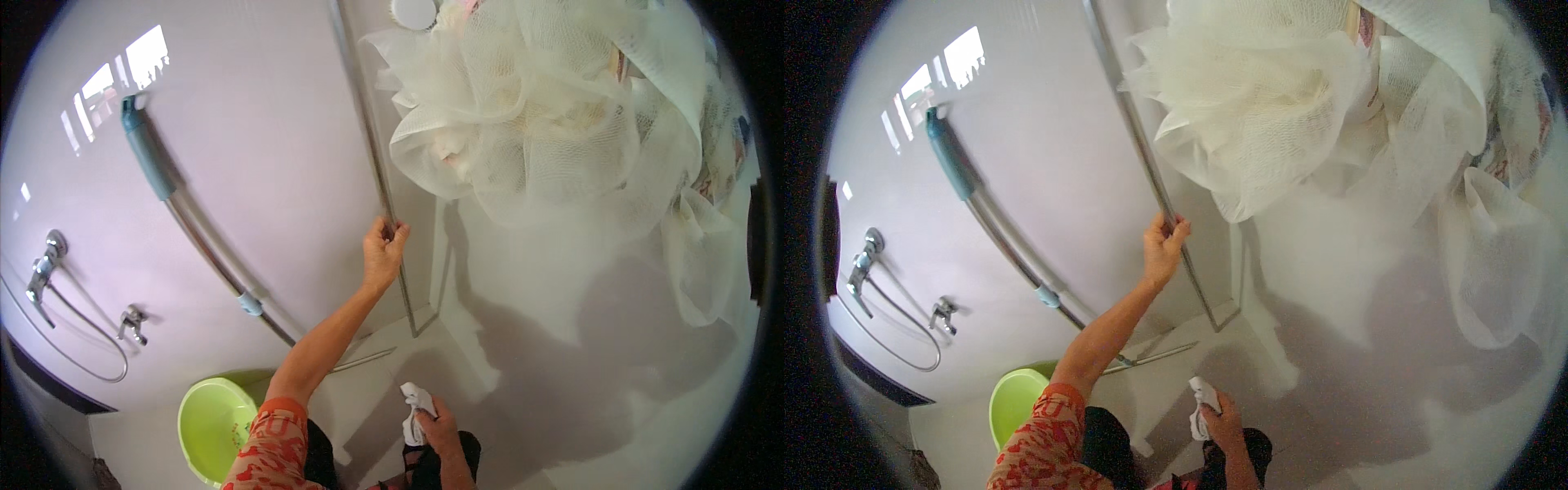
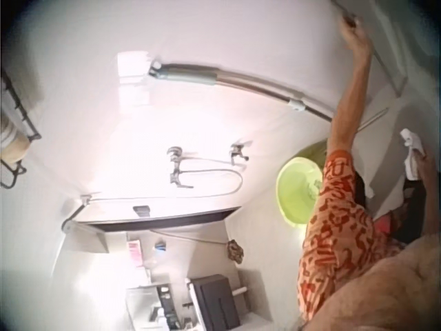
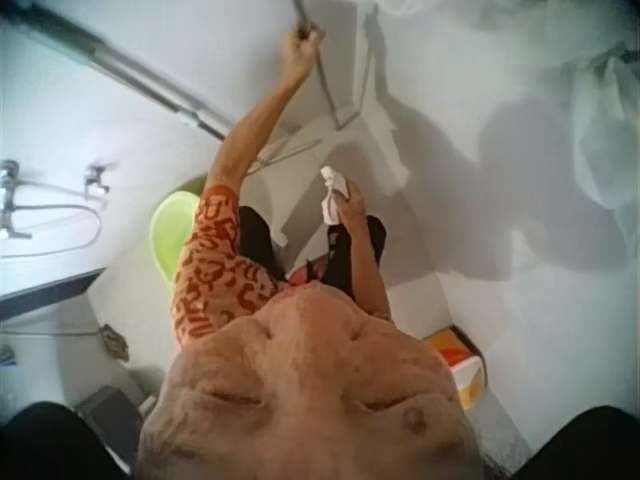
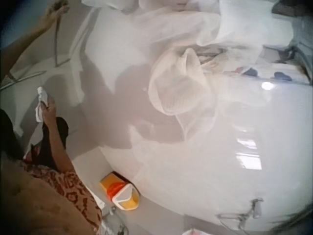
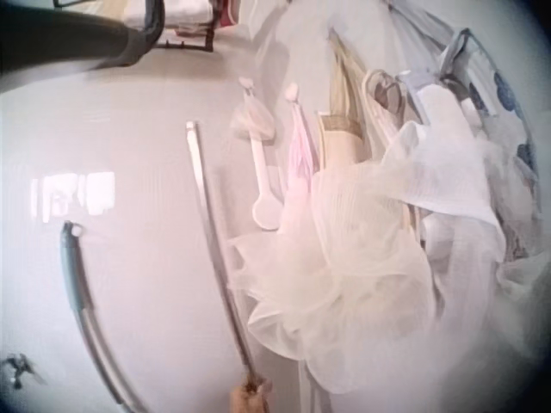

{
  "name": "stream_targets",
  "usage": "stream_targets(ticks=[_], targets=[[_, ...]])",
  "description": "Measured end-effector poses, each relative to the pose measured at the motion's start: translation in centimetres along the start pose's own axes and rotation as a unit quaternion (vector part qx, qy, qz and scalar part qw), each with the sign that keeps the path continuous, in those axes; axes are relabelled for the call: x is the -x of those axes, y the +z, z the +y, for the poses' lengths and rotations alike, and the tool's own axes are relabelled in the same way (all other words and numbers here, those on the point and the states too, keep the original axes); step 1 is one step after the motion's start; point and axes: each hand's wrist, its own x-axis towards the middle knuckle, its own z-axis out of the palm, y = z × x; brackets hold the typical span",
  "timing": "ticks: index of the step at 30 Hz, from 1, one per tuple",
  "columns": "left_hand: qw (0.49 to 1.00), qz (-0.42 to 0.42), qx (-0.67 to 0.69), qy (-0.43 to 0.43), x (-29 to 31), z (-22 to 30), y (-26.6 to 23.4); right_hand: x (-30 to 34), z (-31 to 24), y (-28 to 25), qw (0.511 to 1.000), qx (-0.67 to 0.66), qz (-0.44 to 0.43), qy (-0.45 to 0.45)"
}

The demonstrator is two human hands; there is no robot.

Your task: The person sits on the bathroom floor and wipes a metal shower rod with a white cloth. They then wipe the white tiled wall behind the shower area with the same cloth.

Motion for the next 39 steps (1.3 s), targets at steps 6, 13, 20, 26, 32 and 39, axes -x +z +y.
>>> stream_targets(ticks=[6, 13, 20, 26, 32, 39], targets=[[0.987, 0.11, 0.059, 0.101, 3.2, 12.2, -7.4, 1.3, -4.1, -0.1, 0.998, -0.055, 0.002, 0.023], [0.967, 0.227, 0.004, 0.118, 14.1, 22.6, -19.0, 1.8, -3.2, 1.7, 0.992, -0.12, -0.035, -0.031], [0.916, 0.398, -0.048, 0.026, 27.5, 29.5, -26.2, 2.2, -2.7, 4.1, 0.983, -0.162, -0.085, 0.0], [0.901, 0.398, 0.169, -0.031, 37.0, 26.2, -30.4, 3.6, -1.8, 9.5, 0.959, -0.222, -0.159, 0.071], [0.841, 0.481, 0.246, -0.038, 40.0, 22.0, -27.9, 6.8, -2.8, 11.9, 0.906, -0.326, -0.197, 0.184], [0.822, 0.482, 0.293, -0.08, 42.9, 18.0, -26.2, 8.5, 0.7, 14.4, 0.933, -0.269, -0.171, 0.167]])
